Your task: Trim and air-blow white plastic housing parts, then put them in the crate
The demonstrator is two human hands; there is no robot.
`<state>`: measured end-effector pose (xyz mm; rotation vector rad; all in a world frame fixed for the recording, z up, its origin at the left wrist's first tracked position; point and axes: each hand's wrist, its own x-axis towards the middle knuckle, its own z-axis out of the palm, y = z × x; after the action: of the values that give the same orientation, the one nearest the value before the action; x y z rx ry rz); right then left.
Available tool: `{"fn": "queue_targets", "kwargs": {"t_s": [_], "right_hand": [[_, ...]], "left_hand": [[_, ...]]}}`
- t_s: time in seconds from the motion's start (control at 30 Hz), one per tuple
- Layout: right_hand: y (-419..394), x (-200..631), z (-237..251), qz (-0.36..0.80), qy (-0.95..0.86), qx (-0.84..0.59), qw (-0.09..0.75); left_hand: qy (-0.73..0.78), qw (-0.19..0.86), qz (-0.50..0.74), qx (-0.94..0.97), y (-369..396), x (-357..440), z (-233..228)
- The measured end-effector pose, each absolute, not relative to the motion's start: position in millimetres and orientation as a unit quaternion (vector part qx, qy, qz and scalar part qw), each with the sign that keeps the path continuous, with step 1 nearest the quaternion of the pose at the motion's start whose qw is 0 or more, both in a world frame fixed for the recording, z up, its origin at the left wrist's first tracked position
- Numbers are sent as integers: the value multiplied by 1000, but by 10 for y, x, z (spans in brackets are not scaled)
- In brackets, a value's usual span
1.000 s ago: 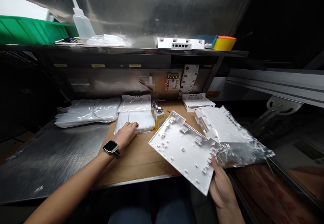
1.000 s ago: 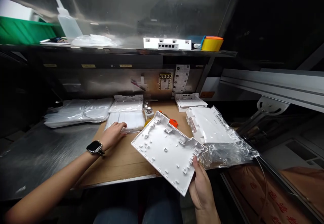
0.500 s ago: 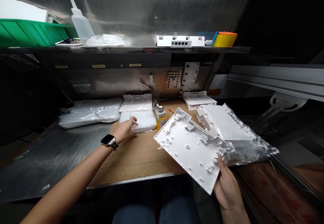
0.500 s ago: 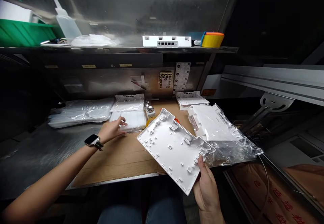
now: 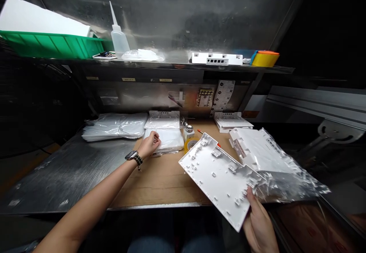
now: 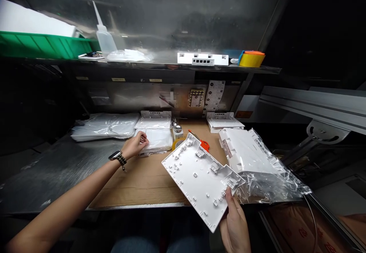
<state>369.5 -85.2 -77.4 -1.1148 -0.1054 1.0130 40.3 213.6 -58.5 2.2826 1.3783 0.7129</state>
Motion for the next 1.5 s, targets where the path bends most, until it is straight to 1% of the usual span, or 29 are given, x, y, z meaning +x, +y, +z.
{"fn": "queue_targets", "kwargs": {"t_s": [0.23, 0.47, 0.6, 0.8, 0.93, 1.03, 1.13, 1.27, 1.4, 1.5], "right_hand": [[-836, 3707, -823, 479, -38, -506, 716], [-805, 3713, -830, 478, -18, -508, 716], [-798, 3701, -831, 480, -23, -510, 713], [-774, 3679, -815, 479, -44, -517, 708], [-691, 3560, -780, 499, -66, -496, 708], [-572, 3357, -736, 493, -99, -493, 710], [-433, 3119, -697, 434, -170, -529, 710], [-261, 2849, -658, 338, -270, -606, 667], [-127, 2675, -653, 305, -324, -638, 628], [-87, 2624, -673, 287, -344, -649, 615]], "left_hand": [[459, 198, 252, 829, 2040, 460, -722], [472, 217, 249, 817, 2046, 469, -687], [481, 270, 263, 792, 2211, 469, -633], [500, 388, 252, 732, 2537, 385, -625], [491, 421, 258, 718, 2587, 360, -643], [483, 409, 271, 726, 2519, 428, -657], [464, 382, 277, 750, 2409, 541, -674], [449, 329, 266, 787, 2279, 663, -711], [441, 264, 250, 820, 2211, 681, -697], [437, 202, 247, 841, 2254, 612, -570]]}}
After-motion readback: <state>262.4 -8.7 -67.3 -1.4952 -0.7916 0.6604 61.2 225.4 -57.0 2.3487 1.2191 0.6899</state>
